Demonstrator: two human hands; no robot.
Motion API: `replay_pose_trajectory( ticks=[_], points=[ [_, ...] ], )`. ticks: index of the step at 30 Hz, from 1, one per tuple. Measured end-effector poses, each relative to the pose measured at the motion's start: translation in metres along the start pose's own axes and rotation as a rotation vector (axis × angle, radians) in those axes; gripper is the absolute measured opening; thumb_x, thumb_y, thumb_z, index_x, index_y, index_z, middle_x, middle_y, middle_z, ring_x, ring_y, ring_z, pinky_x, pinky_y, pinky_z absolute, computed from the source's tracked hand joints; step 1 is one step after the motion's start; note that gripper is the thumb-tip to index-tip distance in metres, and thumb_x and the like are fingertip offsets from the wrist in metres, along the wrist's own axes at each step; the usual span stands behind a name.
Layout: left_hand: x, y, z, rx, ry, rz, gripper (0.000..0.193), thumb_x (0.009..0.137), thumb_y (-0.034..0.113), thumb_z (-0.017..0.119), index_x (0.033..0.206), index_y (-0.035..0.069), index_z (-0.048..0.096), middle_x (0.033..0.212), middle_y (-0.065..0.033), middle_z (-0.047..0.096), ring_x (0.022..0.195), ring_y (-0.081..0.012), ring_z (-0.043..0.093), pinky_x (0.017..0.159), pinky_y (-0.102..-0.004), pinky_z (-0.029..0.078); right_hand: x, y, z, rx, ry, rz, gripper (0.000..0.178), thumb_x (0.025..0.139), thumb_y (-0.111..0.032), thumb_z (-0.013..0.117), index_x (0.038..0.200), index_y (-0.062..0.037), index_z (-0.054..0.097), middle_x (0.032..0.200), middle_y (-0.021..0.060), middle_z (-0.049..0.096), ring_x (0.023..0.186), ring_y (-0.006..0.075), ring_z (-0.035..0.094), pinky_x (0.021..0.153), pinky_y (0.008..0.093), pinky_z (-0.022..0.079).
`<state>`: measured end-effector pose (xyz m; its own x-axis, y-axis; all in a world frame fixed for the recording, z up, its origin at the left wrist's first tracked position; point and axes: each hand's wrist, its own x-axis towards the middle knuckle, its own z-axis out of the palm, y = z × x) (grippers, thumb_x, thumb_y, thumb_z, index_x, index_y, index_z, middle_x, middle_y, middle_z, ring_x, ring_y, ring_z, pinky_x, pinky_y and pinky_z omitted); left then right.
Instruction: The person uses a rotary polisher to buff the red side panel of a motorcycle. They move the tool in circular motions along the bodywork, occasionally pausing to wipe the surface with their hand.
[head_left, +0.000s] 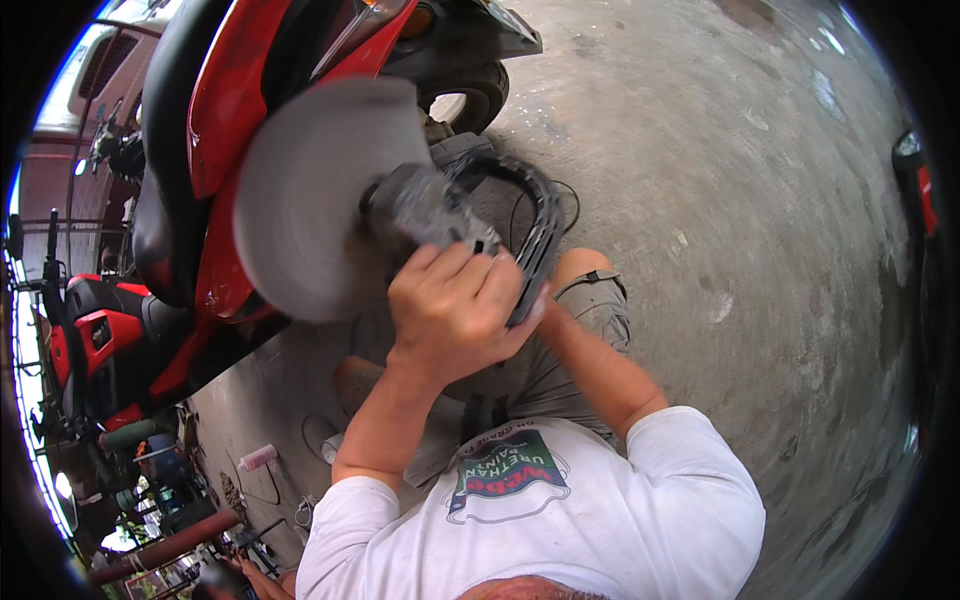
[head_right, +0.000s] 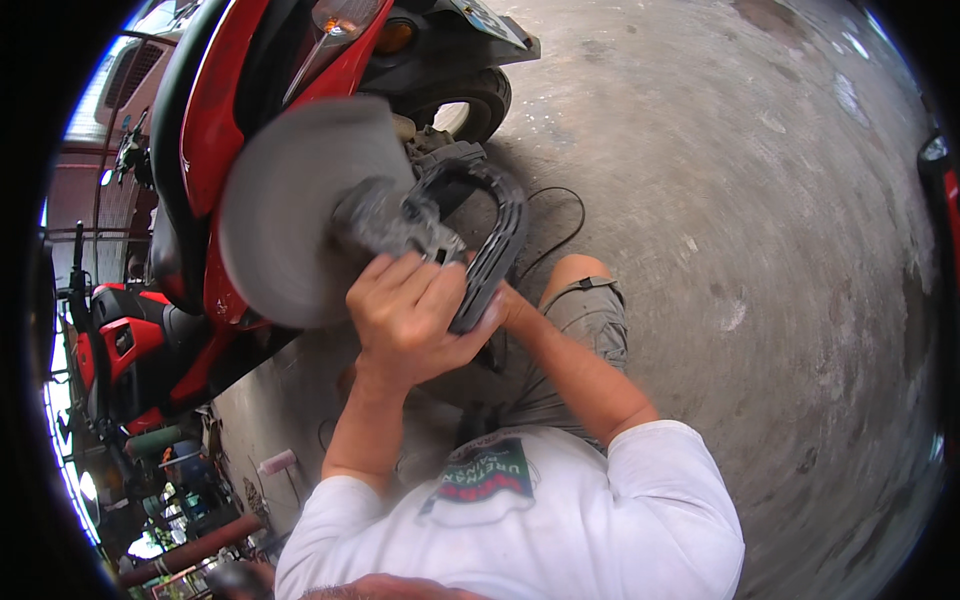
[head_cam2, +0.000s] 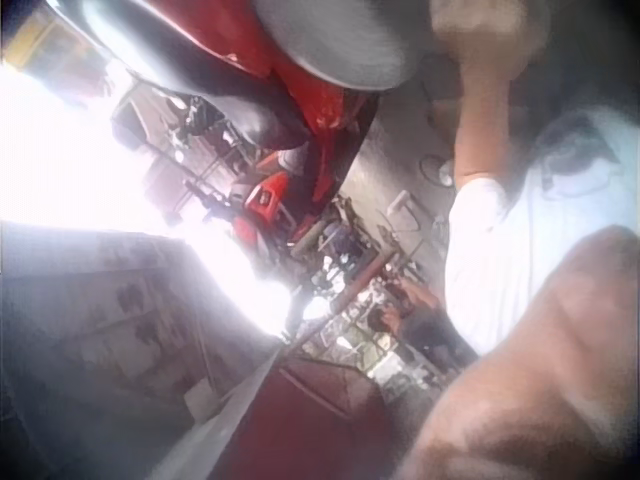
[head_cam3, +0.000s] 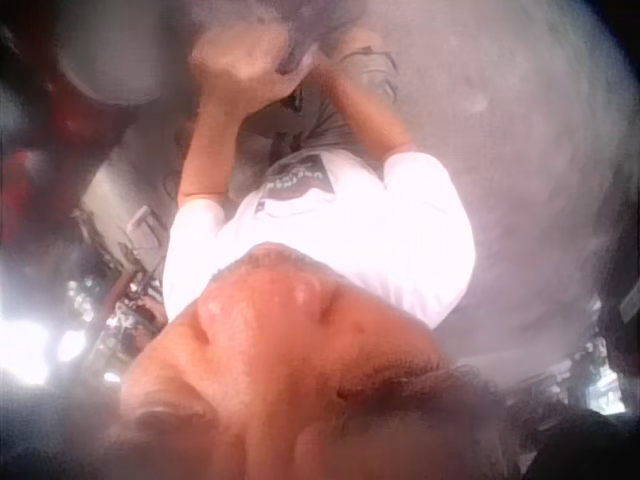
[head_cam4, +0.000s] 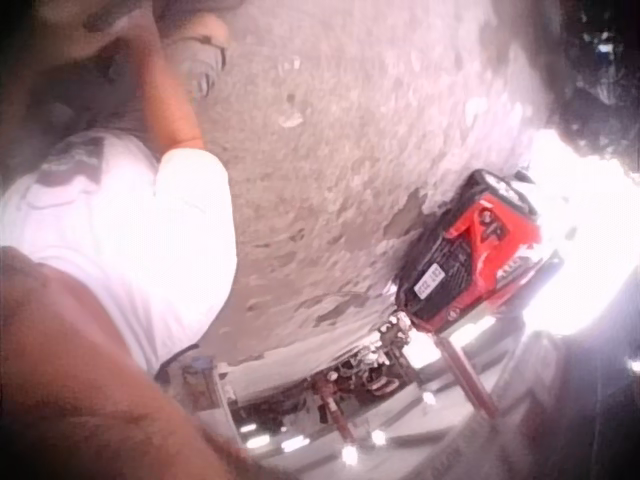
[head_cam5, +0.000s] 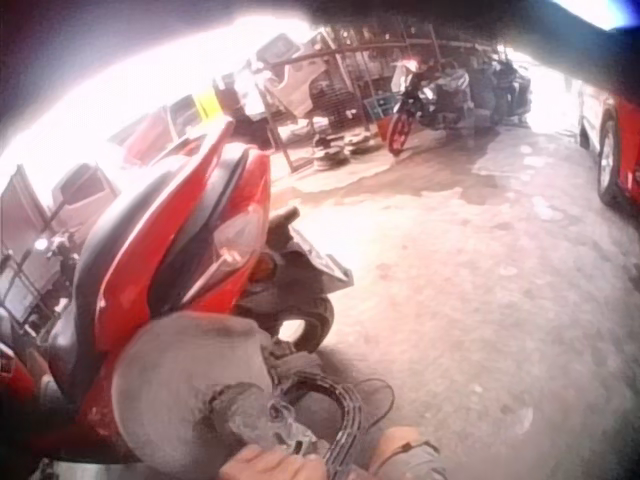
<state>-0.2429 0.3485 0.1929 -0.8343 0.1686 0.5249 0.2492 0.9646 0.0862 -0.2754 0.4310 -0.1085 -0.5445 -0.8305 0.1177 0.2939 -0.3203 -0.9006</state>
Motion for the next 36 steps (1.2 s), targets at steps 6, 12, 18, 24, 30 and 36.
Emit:
replay_pose_trajectory(
  ticks=[6, 12, 18, 24, 30, 36],
  points=[
    [-0.011, 0.002, 0.001, 0.042, -0.054, -0.023, 0.027, 0.076, 0.028, 0.088, 0.075, 0.011, 0.066, 0.065, -0.0014, 0.056, 0.062, -0.0210, 0.059, 0.058, -0.0368, 0.043, 0.014, 0.026, 0.029, 0.077, -0.030, -0.027, 0.040, 0.104, -0.038, 0.065, 0.131, -0.0089, 0.069, 0.125, 0.0061, 0.074, 0.119, 0.0209, 0.068, 0.116, 0.0392, 0.045],
    [0.042, -0.014, 0.043, -0.072, 0.015, 0.047, 0.034, 0.070, 0.030, 0.090, 0.071, 0.013, 0.060, 0.065, -0.0032, 0.061, 0.061, -0.0245, 0.063, 0.060, -0.0384, 0.047, 0.045, -0.041, -0.062, -0.104, -0.086, 0.039, 0.038, 0.102, -0.037, 0.067, 0.128, -0.0102, 0.071, 0.123, 0.0055, 0.075, 0.118, 0.0212, 0.068, 0.117, 0.0399, 0.045],
    [0.008, -0.011, 0.039, -0.078, 0.019, -0.021, 0.030, 0.072, 0.032, 0.089, 0.074, 0.013, 0.066, 0.067, -0.0035, 0.063, 0.065, -0.0240, 0.065, 0.065, -0.0376, 0.049, 0.043, -0.032, -0.051, -0.115, -0.201, 0.095, 0.036, 0.100, -0.036, 0.068, 0.126, -0.0114, 0.074, 0.122, 0.0048, 0.076, 0.118, 0.0215, 0.069, 0.118, 0.0405, 0.044],
    [-0.089, 0.005, -0.004, 0.048, 0.016, -0.243, 0.030, 0.071, 0.029, 0.089, 0.080, 0.008, 0.069, 0.063, -0.0037, 0.059, 0.057, -0.0247, 0.060, 0.058, -0.0367, 0.047, -0.013, 0.073, 0.038, -0.039, -0.378, 0.022, 0.035, 0.098, -0.035, 0.070, 0.124, -0.0126, 0.076, 0.121, 0.0042, 0.077, 0.117, 0.0219, 0.070, 0.119, 0.0411, 0.043],
    [-0.123, 0.010, -0.015, 0.123, 0.044, -0.382, 0.030, 0.068, 0.029, 0.088, 0.072, 0.011, 0.063, 0.060, -0.0030, 0.057, 0.054, -0.0232, 0.059, 0.054, -0.0361, 0.045, 0.006, 0.024, 0.072, -0.205, -0.427, 0.033, 0.036, 0.087, -0.035, 0.079, 0.114, -0.0101, 0.078, 0.106, 0.0085, 0.077, 0.107, 0.0277, 0.071, 0.104, 0.0482, 0.050],
    [-0.109, -0.007, 0.011, -0.008, 0.104, -0.233, 0.030, 0.068, 0.030, 0.089, 0.080, 0.009, 0.070, 0.065, -0.0017, 0.062, 0.060, -0.0220, 0.062, 0.061, -0.0347, 0.049, 0.014, 0.017, 0.045, -0.121, -0.371, 0.142, 0.043, 0.086, -0.034, 0.081, 0.119, -0.0080, 0.075, 0.108, 0.0095, 0.076, 0.106, 0.0273, 0.071, 0.102, 0.0469, 0.052]
  ],
)
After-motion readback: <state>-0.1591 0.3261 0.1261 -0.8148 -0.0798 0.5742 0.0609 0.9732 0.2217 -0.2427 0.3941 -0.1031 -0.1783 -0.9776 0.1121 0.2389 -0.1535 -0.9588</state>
